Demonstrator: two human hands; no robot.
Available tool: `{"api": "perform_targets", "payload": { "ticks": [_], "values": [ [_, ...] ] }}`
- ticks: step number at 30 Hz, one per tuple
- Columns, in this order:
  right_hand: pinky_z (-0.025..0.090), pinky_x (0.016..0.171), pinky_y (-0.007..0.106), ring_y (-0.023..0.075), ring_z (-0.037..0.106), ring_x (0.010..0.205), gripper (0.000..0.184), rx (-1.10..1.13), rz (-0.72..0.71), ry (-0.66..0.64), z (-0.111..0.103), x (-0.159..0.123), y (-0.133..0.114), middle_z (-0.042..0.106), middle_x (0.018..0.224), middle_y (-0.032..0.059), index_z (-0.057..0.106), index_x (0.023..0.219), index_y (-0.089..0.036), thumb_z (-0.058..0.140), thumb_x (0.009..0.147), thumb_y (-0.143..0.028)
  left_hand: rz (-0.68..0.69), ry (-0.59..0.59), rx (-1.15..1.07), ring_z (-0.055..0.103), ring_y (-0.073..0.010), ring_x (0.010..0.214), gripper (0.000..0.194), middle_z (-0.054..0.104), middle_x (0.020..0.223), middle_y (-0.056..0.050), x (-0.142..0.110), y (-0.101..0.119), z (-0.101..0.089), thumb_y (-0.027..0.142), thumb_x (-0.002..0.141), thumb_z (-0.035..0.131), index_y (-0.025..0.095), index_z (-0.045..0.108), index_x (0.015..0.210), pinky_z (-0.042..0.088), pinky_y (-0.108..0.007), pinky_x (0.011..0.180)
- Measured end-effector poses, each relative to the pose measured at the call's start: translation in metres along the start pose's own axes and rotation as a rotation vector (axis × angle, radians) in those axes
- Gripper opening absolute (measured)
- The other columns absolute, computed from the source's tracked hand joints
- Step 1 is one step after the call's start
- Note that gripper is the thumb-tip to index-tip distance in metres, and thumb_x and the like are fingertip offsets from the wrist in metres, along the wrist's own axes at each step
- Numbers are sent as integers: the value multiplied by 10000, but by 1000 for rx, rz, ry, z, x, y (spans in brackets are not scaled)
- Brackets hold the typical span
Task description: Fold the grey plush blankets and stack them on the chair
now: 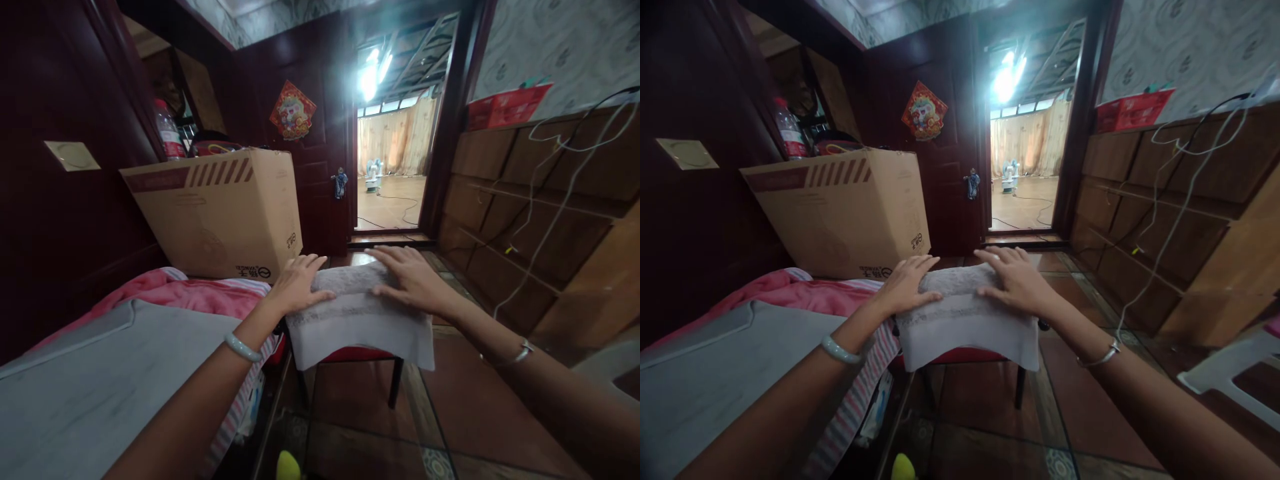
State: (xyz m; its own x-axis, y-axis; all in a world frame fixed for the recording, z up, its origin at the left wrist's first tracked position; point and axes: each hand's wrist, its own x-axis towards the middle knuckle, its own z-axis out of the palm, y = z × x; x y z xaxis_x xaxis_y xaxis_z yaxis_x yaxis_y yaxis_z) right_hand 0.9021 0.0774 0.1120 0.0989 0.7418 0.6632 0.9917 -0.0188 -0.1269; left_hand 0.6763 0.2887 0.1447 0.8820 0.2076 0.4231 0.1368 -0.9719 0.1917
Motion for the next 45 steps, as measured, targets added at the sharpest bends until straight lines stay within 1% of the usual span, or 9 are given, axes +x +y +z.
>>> {"api": "perform_targets", "payload": {
  "ticks": [3, 7, 11, 21, 25, 30, 39, 42, 45],
  "values": [
    [371, 1055, 577, 398, 539, 1261, 863, -32, -100, -142, 5, -3, -6, 583, 1430, 152, 451, 1533, -282, 621, 830, -754, -24, -118, 109, 583, -400, 1239, 958, 627, 1349, -187, 0, 7, 4, 673, 659, 817, 209, 521, 1442, 409, -488, 1084],
    [470, 878, 474, 346, 630, 1030, 836, -104, -97, -179, 13, -7, 2, 656, 1247, 180, 475, 1495, -198, 563, 873, -750, -58, -232, 233, 666, -371, 1088, 804, 705, 1173, -145, 1, 9, 8, 749, 730, 710, 215, 553, 1310, 506, -448, 917],
    [473, 814, 426, 318, 632, 945, 773, -156, -111, -154, 15, -6, 5, 676, 1132, 155, 502, 1460, -195, 537, 902, -729, -57, -231, 318, 683, -347, 1057, 726, 715, 1129, -128, 1, 9, 10, 759, 769, 668, 209, 557, 1231, 515, -408, 867],
    [470, 995, 553, 386, 541, 1224, 999, -104, -175, -162, 0, -34, 31, 526, 1424, 178, 219, 1628, -256, 618, 846, -734, 94, -180, 232, 622, -344, 1159, 879, 656, 1231, -123, -4, -7, 2, 655, 680, 813, 231, 503, 1385, 485, -450, 974],
    [524, 948, 506, 350, 593, 1147, 875, -14, -104, -186, 5, -38, 43, 554, 1345, 168, 233, 1616, -276, 646, 897, -554, -9, -229, 239, 668, -330, 1057, 667, 694, 1120, -107, -7, -19, 4, 619, 736, 786, 215, 559, 1216, 514, -405, 859],
    [540, 923, 493, 335, 621, 1077, 801, 38, -62, -190, 15, -33, 48, 588, 1247, 153, 317, 1579, -274, 677, 881, -432, 14, -251, 288, 678, -329, 1057, 559, 705, 1104, -105, -5, -22, 5, 578, 778, 765, 215, 544, 1141, 504, -383, 851],
    [481, 1003, 535, 365, 589, 1182, 887, -22, -45, -243, -3, -28, 28, 588, 1341, 182, 350, 1569, -215, 736, 818, -485, -50, -281, 358, 656, -355, 1110, 682, 697, 1171, -136, -9, -1, -10, 614, 745, 773, 197, 557, 1239, 493, -439, 919],
    [372, 1087, 625, 424, 494, 1323, 920, -130, -73, -178, -9, -16, 5, 575, 1418, 181, 343, 1582, -232, 703, 825, -610, 4, -210, 342, 596, -376, 1220, 907, 642, 1319, -165, -6, 15, -16, 671, 703, 779, 187, 491, 1413, 444, -503, 1032],
    [315, 1131, 612, 398, 452, 1374, 900, -151, -112, -112, -5, 3, -26, 523, 1500, 159, 294, 1606, -252, 642, 872, -639, 45, -135, 314, 561, -371, 1270, 999, 590, 1400, -171, 1, 32, -14, 693, 704, 766, 177, 427, 1489, 421, -494, 1079]
  ]
}}
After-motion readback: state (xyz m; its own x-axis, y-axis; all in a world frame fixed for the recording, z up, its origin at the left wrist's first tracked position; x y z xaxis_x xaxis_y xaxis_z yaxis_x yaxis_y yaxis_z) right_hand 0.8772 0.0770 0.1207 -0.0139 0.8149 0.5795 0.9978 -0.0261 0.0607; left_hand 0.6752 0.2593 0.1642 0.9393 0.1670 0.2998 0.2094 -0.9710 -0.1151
